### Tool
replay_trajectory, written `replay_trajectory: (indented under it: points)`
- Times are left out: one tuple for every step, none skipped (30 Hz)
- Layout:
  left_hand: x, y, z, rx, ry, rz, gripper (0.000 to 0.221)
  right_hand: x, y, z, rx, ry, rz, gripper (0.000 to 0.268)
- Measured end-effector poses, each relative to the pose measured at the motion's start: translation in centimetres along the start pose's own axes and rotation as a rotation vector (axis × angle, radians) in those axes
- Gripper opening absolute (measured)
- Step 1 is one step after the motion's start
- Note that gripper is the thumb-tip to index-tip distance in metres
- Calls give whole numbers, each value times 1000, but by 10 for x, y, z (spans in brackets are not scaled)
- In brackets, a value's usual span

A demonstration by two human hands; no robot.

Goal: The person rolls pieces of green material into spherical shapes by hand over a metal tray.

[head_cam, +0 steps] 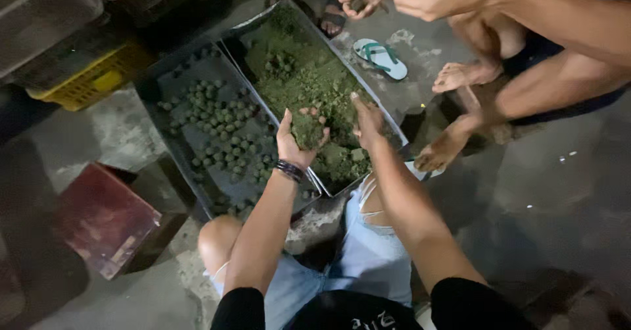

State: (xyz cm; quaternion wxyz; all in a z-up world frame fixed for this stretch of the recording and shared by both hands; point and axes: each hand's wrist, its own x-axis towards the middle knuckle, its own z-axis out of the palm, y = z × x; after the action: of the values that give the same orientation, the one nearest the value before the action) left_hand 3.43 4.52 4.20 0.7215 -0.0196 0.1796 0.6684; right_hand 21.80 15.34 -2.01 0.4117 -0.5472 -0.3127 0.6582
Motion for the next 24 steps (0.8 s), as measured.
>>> replay_trajectory:
  points:
    - [2,1,-4,-14,-6,-1,39,3,-2,1,-8,192,52,40]
    - [2,2,-9,-14,-15,19,39,5,1,1,-23,192,51,40]
    - [3,2,-14,-15,-24,39,38,7,5,-1,-10,193,57,43]
    - [4,4,-18,-25,-25,45,38,10,10,-1,6,192,63,47]
    - [5,5,-21,-59,-74,24,38,14,13,-3,-6,188,61,47]
    - [7,6,-25,-90,-122,-3,38,17,17,-8,37,77,85,46]
    - [8,5,-29,-98,-122,-1,38,20,20,-12,80,-34,110,45]
    - [9,5,-33,-41,-58,1,38,22,20,-14,73,-33,109,45]
    - [11,4,-36,16,5,3,39,23,19,-15,56,-111,68,42]
    - [11,3,-40,12,8,0,39,23,20,-15,43,-186,32,41]
    - [13,2,-44,-21,-28,-25,39,25,20,-14,40,-184,36,41]
    - [13,-1,-48,-54,-61,-52,39,26,22,-13,-23,-73,25,41]
    - [14,-2,-50,-58,-54,-56,39,29,25,-14,-88,38,15,42]
    - [16,-2,-50,-44,-39,-54,38,33,28,-14,-90,39,22,42]
    - [15,-3,-50,-30,-23,-53,38,37,31,-14,-303,131,-61,45]
    - [14,0,-47,-27,-22,-52,38,42,33,-12,-510,220,-150,55]
    - [13,2,-42,-11,-63,-45,38,41,35,-11,-508,218,-150,55]
    - [11,7,-37,10,-106,-40,38,38,37,-10,-424,198,-100,55]
    - [9,11,-30,19,-107,-42,38,35,37,-8,-339,177,-51,56]
    - [4,17,-25,8,-164,-29,39,32,37,-3,-329,178,-47,56]
    - [-1,22,-19,-2,-221,-16,39,29,36,4,-260,106,-44,54]
    - [-7,29,-14,10,-221,-20,39,24,33,11,-189,33,-44,53]
    - [-15,37,-11,33,-169,4,38,15,29,12,-177,34,-44,53]
    - [-24,43,-10,54,-115,29,38,3,25,12,-198,-151,14,49]
